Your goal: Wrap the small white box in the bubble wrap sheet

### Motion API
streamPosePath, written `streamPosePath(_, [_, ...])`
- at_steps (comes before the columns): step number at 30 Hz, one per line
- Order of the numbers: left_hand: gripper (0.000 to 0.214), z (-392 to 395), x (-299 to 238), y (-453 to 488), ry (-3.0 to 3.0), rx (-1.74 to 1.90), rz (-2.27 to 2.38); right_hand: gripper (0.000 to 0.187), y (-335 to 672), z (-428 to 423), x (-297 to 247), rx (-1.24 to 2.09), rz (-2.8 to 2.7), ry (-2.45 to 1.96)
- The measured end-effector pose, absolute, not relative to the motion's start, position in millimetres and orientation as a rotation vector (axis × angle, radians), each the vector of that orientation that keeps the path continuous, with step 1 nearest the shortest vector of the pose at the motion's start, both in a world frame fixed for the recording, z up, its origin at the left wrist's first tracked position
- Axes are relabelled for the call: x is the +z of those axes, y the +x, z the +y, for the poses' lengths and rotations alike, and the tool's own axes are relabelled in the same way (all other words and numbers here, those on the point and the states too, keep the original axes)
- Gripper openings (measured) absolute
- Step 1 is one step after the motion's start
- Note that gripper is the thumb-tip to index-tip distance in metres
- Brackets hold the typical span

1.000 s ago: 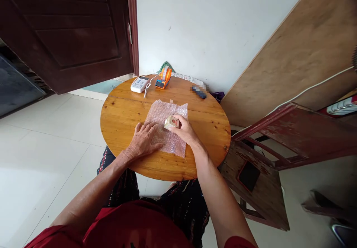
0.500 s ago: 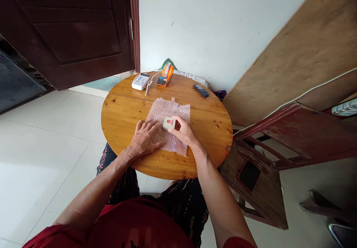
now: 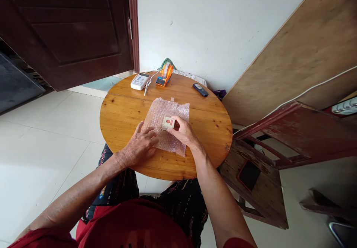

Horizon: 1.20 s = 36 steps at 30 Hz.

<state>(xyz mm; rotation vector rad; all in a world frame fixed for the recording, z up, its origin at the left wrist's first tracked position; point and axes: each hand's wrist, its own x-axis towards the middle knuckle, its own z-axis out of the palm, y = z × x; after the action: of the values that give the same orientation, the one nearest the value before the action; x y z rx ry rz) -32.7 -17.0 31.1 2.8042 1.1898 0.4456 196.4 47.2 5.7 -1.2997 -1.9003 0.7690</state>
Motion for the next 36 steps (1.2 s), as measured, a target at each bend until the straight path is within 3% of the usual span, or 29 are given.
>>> streamPosePath(10, [0.016, -11.7, 26.5, -22.1, 2.906, 0.469, 1.215, 0.041, 196.9, 45.4, 9.0, 0.802, -1.907, -1.301])
streamPosePath(16, [0.011, 13.5, 58.2, -14.4, 2.717, 0.625, 1.319, 0.069, 205.9, 47.0, 11.4, 1.032, -1.701, -1.22])
streamPosePath(21, [0.016, 50.2, 83.9, 6.9, 2.515, 0.42, 1.638, 0.072, 221.6, 49.5, 21.8, 1.287, -1.441, -1.075])
streamPosePath(24, [0.018, 66.5, 83.9, 15.0, 2.431, 0.338, 1.683, 0.066, 221.6, 49.4, 23.8, 1.245, -1.468, -1.131])
streamPosePath(30, [0.019, 79.0, 71.6, 6.1, 2.233, 0.404, 1.569, 0.03, 203.6, 51.2, 14.0, 0.998, -1.42, -1.369])
streamPosePath(34, [0.035, 82.1, 64.7, -3.2, 2.189, 0.517, 1.322, 0.024, 200.0, 52.2, 9.8, 0.981, -1.395, -1.377])
streamPosePath(36, [0.033, 83.7, 60.6, -3.5, 2.19, 0.548, 1.251, 0.022, 200.7, 52.1, 9.6, 0.968, -1.392, -1.387])
